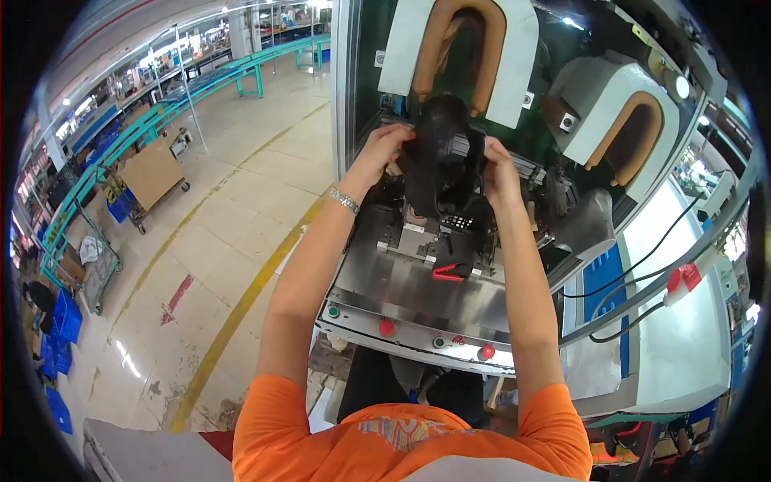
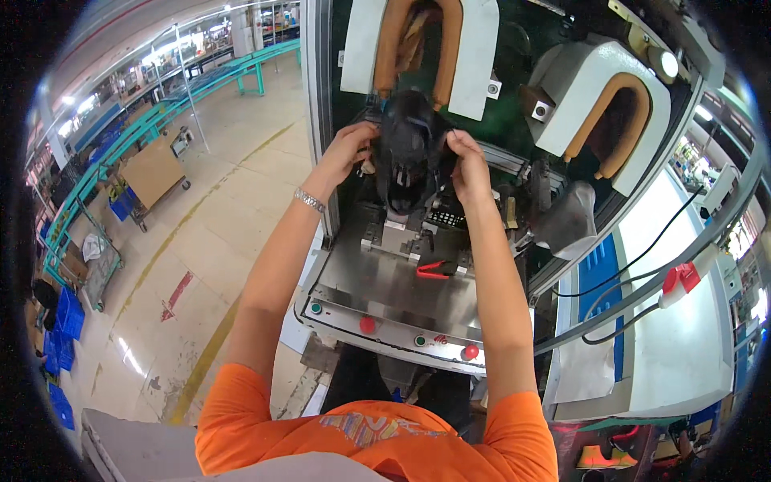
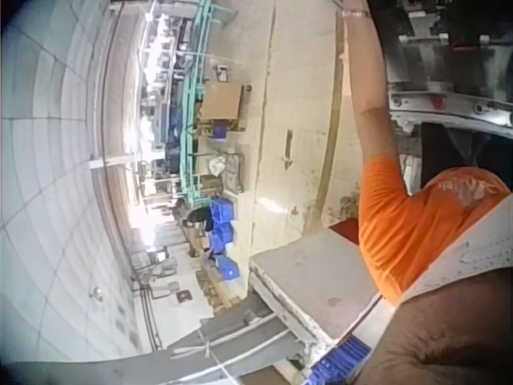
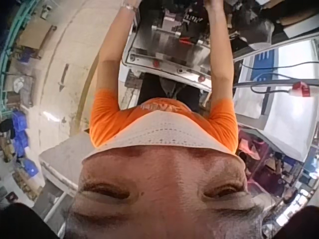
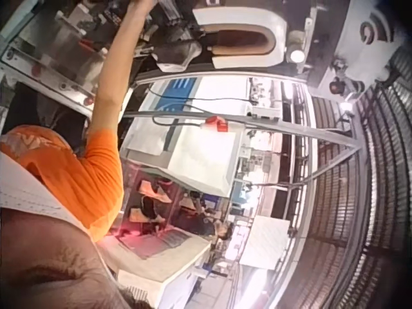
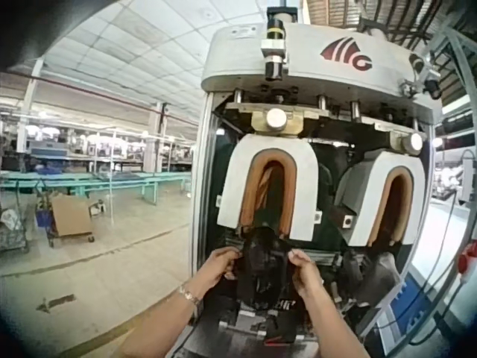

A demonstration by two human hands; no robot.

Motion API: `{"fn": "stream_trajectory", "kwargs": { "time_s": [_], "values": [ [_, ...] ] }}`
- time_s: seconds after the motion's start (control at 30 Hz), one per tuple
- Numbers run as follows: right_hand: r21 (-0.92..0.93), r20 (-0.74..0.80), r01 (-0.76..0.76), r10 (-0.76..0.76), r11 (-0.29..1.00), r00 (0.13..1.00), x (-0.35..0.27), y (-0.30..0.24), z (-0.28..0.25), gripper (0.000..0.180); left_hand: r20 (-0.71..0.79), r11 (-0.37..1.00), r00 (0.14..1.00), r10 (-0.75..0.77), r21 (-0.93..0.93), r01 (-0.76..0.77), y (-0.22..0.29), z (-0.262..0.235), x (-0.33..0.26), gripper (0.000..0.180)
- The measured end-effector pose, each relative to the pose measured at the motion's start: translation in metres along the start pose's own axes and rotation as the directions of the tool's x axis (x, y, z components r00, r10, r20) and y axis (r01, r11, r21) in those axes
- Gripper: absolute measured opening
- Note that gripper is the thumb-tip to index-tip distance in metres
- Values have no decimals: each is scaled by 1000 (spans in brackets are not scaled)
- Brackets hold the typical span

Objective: The person operates a shoe processing machine in a factory setting. They repeatedly pick up black shoes from a nearby rack, place them into the machine's clamps, and press a button to activate the machine. After the cycle, they remove the shoes and return them to the rack, repeating this process for multiple units.

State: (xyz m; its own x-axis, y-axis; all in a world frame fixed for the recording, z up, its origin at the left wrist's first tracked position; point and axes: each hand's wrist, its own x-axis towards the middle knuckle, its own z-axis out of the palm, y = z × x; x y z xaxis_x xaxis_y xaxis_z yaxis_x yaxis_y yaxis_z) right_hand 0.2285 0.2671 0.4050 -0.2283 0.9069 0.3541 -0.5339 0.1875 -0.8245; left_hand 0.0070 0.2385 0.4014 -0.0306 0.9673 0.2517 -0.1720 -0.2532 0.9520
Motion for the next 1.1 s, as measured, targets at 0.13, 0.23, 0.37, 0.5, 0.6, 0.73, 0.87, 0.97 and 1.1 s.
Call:
{"fn": "stream_trajectory", "kwargs": {
  "time_s": [0.13,0.23,0.37,0.5,0.6,0.73,0.87,0.97,1.1],
  "values": [
    [-66,-74,16,-21,998,997,14,-1,23,10,-35,998,999,4,-70,-6,2,-8,21,22],
    [-23,-150,1,-5,1000,989,27,4,24,12,-57,996,998,-5,-91,0,-2,-8,36,22],
    [-51,-236,-30,17,998,972,45,6,20,14,-140,989,989,-40,-149,19,-9,-7,55,21],
    [-97,-248,-69,43,993,968,56,6,15,16,-180,982,983,-47,-186,13,-7,3,53,17],
    [-134,-313,-102,55,986,948,58,7,7,13,-208,981,976,-62,-192,22,-11,6,50,15],
    [-220,-279,-150,86,964,957,49,15,-6,23,-258,995,964,-72,-80,52,-23,13,33,15],
    [-33,-108,-328,323,944,940,-6,33,3,35,-300,732,771,562,614,-295,-59,-17,15,22],
    [122,-64,-495,505,860,861,-71,61,-32,21,71,78,308,949,892,-446,11,35,-52,33],
    [618,207,-494,479,612,853,-95,130,-8,17,443,-124,367,818,758,-640,56,45,-74,37]
  ]
}}
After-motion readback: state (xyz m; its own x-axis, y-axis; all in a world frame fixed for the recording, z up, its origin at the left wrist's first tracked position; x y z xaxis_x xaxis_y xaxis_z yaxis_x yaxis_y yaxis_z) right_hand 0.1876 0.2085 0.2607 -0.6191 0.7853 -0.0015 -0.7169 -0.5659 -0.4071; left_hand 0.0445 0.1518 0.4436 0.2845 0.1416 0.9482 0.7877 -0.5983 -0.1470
